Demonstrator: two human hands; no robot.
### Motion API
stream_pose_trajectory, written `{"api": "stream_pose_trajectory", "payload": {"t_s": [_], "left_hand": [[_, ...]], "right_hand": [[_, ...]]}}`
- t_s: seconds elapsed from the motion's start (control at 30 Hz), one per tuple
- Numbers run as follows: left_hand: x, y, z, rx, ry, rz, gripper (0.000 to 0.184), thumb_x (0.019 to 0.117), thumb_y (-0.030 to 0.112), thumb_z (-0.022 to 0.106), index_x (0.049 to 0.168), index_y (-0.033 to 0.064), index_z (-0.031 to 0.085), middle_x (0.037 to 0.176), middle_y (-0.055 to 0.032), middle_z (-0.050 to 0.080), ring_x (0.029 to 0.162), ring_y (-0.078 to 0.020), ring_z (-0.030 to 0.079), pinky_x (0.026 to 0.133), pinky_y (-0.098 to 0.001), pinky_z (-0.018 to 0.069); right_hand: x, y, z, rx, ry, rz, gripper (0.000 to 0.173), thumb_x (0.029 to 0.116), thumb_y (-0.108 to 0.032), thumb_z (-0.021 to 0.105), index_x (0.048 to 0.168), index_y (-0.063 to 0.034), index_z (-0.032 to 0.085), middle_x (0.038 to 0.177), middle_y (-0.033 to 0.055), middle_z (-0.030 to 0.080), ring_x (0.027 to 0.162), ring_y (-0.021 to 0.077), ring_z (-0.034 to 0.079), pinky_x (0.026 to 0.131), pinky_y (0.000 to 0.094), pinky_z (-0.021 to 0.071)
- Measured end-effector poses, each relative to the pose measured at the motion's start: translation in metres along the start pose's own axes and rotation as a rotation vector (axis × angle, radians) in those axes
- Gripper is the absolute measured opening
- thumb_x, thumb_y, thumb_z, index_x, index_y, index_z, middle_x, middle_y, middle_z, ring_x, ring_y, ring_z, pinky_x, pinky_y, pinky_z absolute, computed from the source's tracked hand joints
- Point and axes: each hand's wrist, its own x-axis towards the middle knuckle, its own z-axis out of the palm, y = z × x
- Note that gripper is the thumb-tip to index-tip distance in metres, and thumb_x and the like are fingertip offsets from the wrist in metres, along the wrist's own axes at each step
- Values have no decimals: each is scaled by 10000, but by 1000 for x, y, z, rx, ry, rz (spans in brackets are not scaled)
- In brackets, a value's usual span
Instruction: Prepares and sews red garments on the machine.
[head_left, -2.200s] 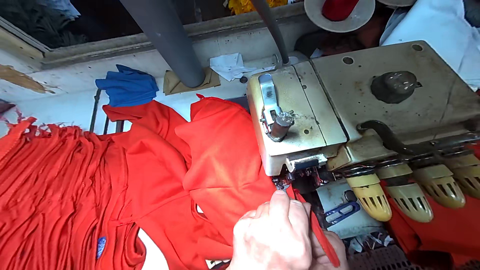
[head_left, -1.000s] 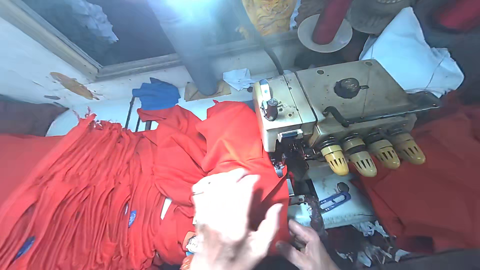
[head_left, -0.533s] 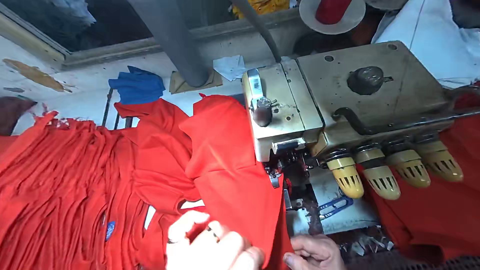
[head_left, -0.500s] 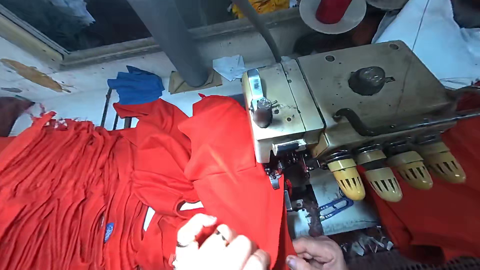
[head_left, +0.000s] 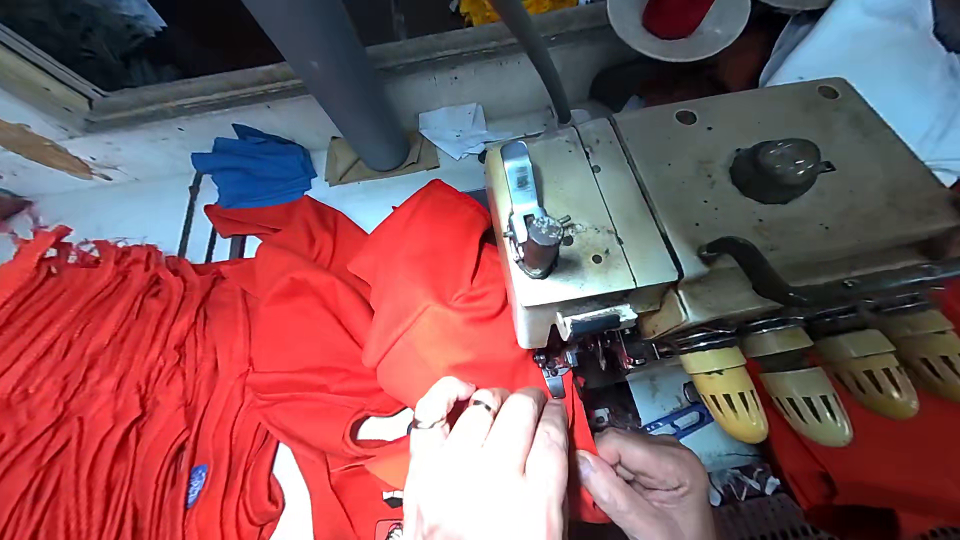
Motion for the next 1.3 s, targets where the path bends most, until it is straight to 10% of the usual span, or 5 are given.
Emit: {"api": "stream_pose_trajectory", "payload": {"t_s": [0.5, 0.7, 0.97, 1.17, 1.3], "left_hand": [[-37, -6, -6, -112, -69, -1, 310, 1030, 53, 463, 1201, 102, 718, 1250, -97, 738, 1285, -185, 629, 1164, -603, 182], [-27, 4, -12, -163, 13, 64, 183, 960, 116, 597, 869, 128, 755, 706, -59, 646, 709, -222, 541, 853, -392, 331], [-12, -7, 1, 9, -18, 81, 184, 977, 231, 597, 981, 204, 779, 972, 4, 755, 950, -203, 633, 985, -446, 332], [-5, -30, 11, -36, 59, 64, 230, 987, 219, 570, 997, 181, 796, 1101, 5, 786, 1102, -203, 708, 1084, -628, 299], [3, -49, 24, -125, 160, 29, 262, 993, 320, 569, 968, 213, 806, 1070, -18, 767, 1132, -217, 662, 1066, -527, 379]], "right_hand": [[-15, -9, -12, 177, -61, 148, 132, 928, -51, 715, 1055, -48, 749, 936, -37, 776, 859, -21, 708, 769, 186, 602], [-17, -8, -13, 215, -86, 154, 198, 926, -21, 693, 1111, -58, 754, 985, -49, 780, 897, -35, 702, 813, 185, 597], [-7, -8, 17, 41, -107, 34, 217, 857, 24, 654, 671, 47, 544, 598, 64, 565, 589, -12, 516, 577, 130, 416], [3, -16, 36, -89, -214, -24, 213, 858, 44, 586, 647, 51, 560, 565, 126, 535, 530, 104, 495, 529, 200, 389], [9, -20, 39, -128, -231, -58, 272, 917, -5, 614, 655, 43, 559, 554, 121, 518, 518, 113, 485, 520, 211, 388]]}}
